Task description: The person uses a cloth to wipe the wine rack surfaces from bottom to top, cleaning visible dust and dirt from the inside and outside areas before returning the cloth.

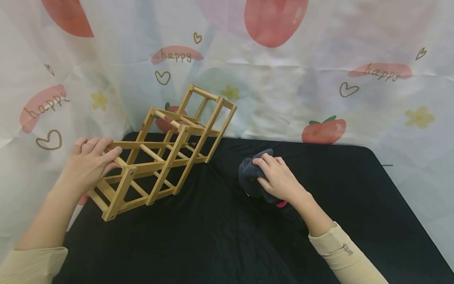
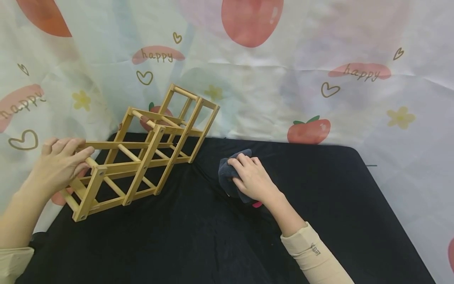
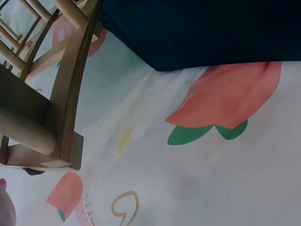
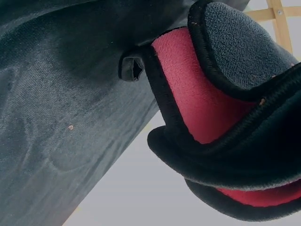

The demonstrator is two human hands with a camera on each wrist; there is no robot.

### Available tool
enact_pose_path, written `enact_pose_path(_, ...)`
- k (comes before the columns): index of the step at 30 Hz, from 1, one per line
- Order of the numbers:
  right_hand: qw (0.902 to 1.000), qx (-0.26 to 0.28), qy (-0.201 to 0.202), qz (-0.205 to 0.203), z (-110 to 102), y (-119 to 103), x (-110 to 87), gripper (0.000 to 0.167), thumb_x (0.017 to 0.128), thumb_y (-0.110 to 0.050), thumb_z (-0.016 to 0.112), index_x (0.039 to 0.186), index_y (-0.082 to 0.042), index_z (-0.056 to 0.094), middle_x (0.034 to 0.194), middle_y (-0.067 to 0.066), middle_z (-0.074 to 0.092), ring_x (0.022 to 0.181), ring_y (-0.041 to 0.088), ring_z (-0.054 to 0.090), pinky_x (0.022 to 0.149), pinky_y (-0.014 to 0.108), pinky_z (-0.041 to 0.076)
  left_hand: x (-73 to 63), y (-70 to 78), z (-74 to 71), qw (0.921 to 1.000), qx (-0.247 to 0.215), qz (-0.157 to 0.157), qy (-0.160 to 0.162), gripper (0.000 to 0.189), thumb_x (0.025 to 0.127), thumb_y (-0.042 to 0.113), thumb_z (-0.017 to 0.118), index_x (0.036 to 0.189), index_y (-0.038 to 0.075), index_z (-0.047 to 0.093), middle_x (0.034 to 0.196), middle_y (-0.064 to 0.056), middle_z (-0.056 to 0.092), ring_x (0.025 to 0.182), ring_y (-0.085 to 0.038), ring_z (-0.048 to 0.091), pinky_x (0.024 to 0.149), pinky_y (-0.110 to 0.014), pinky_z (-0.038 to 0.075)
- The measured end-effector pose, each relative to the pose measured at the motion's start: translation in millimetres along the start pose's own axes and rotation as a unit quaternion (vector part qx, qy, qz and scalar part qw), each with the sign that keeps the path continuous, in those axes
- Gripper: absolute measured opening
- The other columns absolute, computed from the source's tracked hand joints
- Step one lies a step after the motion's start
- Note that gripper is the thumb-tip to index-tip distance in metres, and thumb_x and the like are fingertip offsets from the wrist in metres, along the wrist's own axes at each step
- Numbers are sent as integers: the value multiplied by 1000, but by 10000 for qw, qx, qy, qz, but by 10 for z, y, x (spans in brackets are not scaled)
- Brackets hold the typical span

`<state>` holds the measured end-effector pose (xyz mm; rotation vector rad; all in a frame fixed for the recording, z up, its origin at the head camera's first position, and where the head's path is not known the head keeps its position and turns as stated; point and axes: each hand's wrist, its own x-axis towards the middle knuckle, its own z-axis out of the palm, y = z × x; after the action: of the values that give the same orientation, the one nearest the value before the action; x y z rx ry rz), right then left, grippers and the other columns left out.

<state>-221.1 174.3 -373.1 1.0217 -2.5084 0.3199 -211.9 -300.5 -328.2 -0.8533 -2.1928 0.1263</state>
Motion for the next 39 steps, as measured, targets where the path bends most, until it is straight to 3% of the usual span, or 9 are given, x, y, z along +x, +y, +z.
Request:
enact_pose_path(7, 10000, 1, 17, 52, -12, 8, -10, 36, 76, -8, 64, 109, -3, 52, 94, 11, 50, 86, 27, 49, 80, 47, 37, -1, 50, -3, 9999, -109, -67, 81, 51, 97, 48, 18, 103, 9, 49, 106, -20, 46, 89, -40, 41, 78, -53, 24)
enact_pose_path(11, 9999, 10, 37, 95, -23, 16, -18, 37, 75, -7, 65, 109, -3, 52, 95, 11, 50, 87, 27, 48, 80, 47, 37, 20, 103, 10, 9995, -68, -71, 289, 49, 97, 46, 21, 102, 7, 50, 103, -21, 47, 84, -40, 39, 76, -52, 24)
enact_pose_path(21, 9999, 6, 78, 96, -36, 12, -22, 37, 75, -7, 65, 109, -2, 52, 95, 12, 50, 88, 27, 48, 80, 48, 37, 139, 349, 0, 9975, 119, -40, 701, 45, 97, 45, 25, 95, 6, 47, 92, -19, 45, 74, -35, 33, 69, -48, 24)
enact_pose_path(39, 9997, 19, 119, 208, -66, 45, -64, 37, 74, -7, 64, 109, -1, 52, 94, 12, 50, 87, 27, 49, 79, 47, 37, 416, 820, -38, 9971, 384, -12, 660, 46, 99, 42, 23, 81, 2, 39, 77, -15, 36, 63, -28, 27, 63, -43, 24)
